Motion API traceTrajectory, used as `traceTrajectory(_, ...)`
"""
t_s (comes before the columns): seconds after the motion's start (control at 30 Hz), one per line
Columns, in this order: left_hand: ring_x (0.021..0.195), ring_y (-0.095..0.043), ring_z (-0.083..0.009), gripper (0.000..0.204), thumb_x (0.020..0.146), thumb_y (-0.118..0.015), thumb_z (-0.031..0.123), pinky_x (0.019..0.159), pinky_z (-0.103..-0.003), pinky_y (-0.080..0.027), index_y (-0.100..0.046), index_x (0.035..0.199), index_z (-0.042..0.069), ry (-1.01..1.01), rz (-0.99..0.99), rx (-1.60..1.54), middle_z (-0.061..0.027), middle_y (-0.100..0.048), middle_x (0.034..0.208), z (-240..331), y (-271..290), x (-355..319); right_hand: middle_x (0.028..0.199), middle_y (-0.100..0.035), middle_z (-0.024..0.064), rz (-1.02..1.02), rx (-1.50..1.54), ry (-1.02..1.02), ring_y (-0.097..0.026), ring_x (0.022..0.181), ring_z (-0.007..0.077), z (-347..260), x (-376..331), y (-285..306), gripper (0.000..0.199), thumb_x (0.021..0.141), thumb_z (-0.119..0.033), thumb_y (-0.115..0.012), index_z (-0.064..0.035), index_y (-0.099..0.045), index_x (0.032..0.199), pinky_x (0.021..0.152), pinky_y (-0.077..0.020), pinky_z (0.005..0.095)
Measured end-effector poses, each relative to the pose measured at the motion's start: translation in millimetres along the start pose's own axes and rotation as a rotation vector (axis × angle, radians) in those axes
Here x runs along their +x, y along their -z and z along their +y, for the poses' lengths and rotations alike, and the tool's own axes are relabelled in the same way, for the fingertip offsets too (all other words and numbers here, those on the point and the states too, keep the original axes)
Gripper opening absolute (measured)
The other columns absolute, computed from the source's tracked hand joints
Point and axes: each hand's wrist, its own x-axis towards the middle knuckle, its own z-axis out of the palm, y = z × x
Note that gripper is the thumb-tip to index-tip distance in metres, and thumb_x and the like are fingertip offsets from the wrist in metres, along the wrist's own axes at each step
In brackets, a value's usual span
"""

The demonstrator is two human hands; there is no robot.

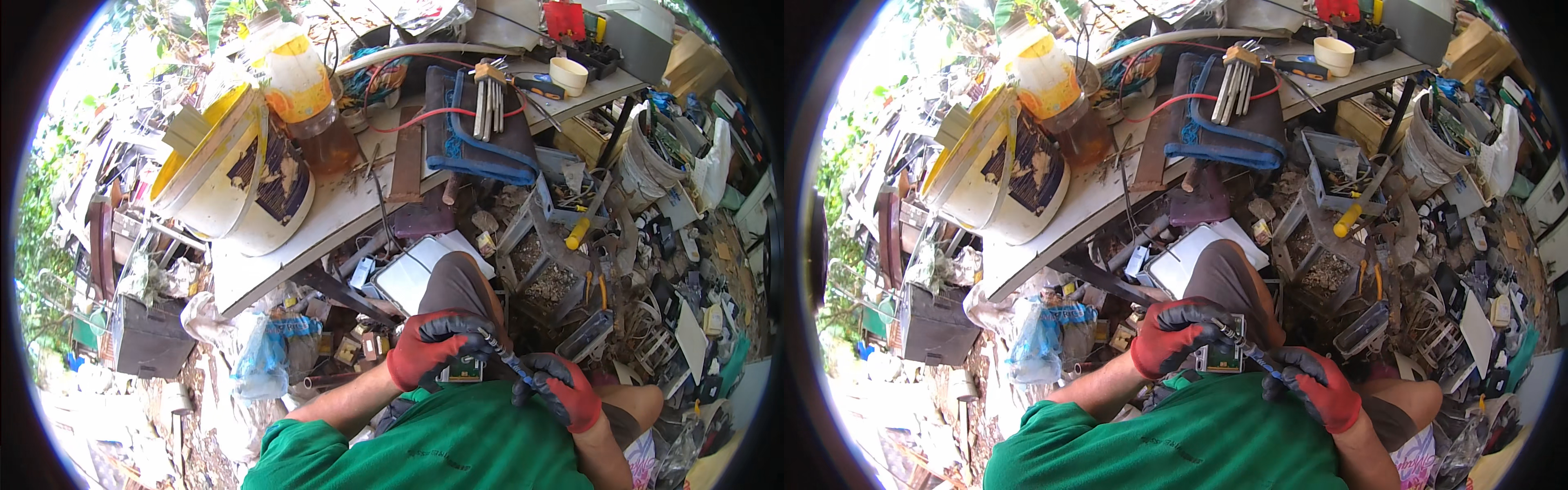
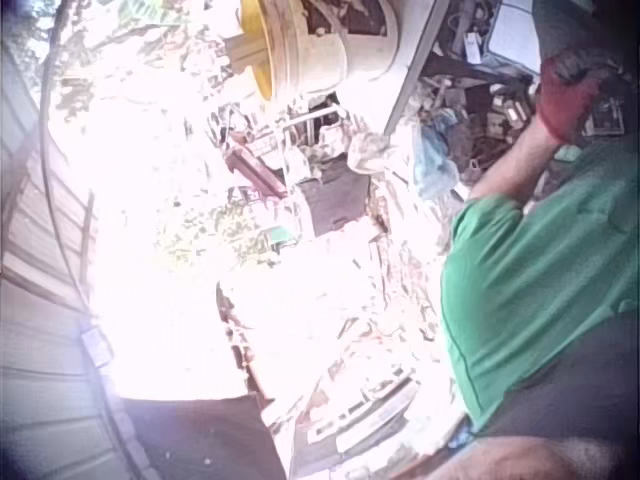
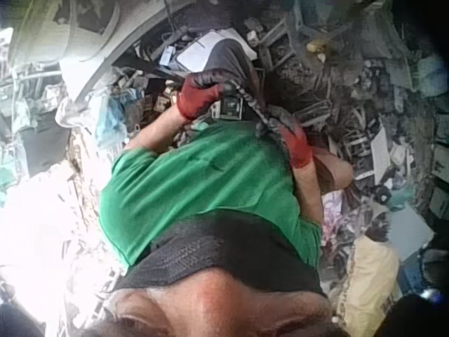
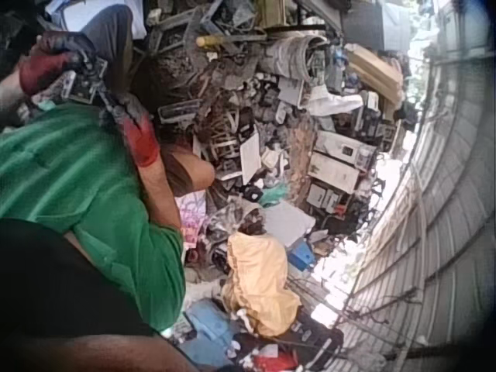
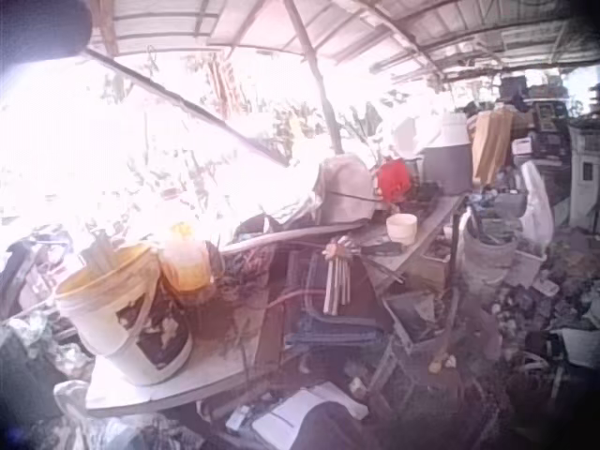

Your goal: The person removes a metal cover from an electronic housing using pliers, then uses a screwdriver to remove screws from a circuit board inside.

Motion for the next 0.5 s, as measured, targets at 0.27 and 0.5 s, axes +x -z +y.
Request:
traceTrajectory(0.27,0.093,-0.069,-0.0190,0.033,0.093,-0.070,0.017,0.081,-0.033,-0.055,-0.068,0.115,-0.007,-0.034,-0.036,0.146,-0.0142,-0.071,0.111,7.4,9.1,-16.7,0.103,-0.067,0.0137,-0.064,-0.130,-0.004,-0.065,0.094,0.0199,-0.9,6.6,-6.0,0.044,0.099,-0.014,-0.053,0.0064,-0.049,0.137,0.088,-0.0515,0.0334)
traceTrajectory(0.5,0.086,-0.065,-0.0123,0.025,0.096,-0.065,0.009,0.079,-0.029,-0.052,-0.066,0.115,-0.007,-0.040,0.122,-0.047,-0.0073,-0.070,0.100,-2.9,-14.5,-29.4,0.089,-0.068,0.0095,-0.067,-0.799,0.302,-0.064,0.077,0.0131,-4.3,22.6,-38.2,0.040,0.092,-0.010,-0.061,0.0030,-0.058,0.129,0.070,-0.0529,0.0293)
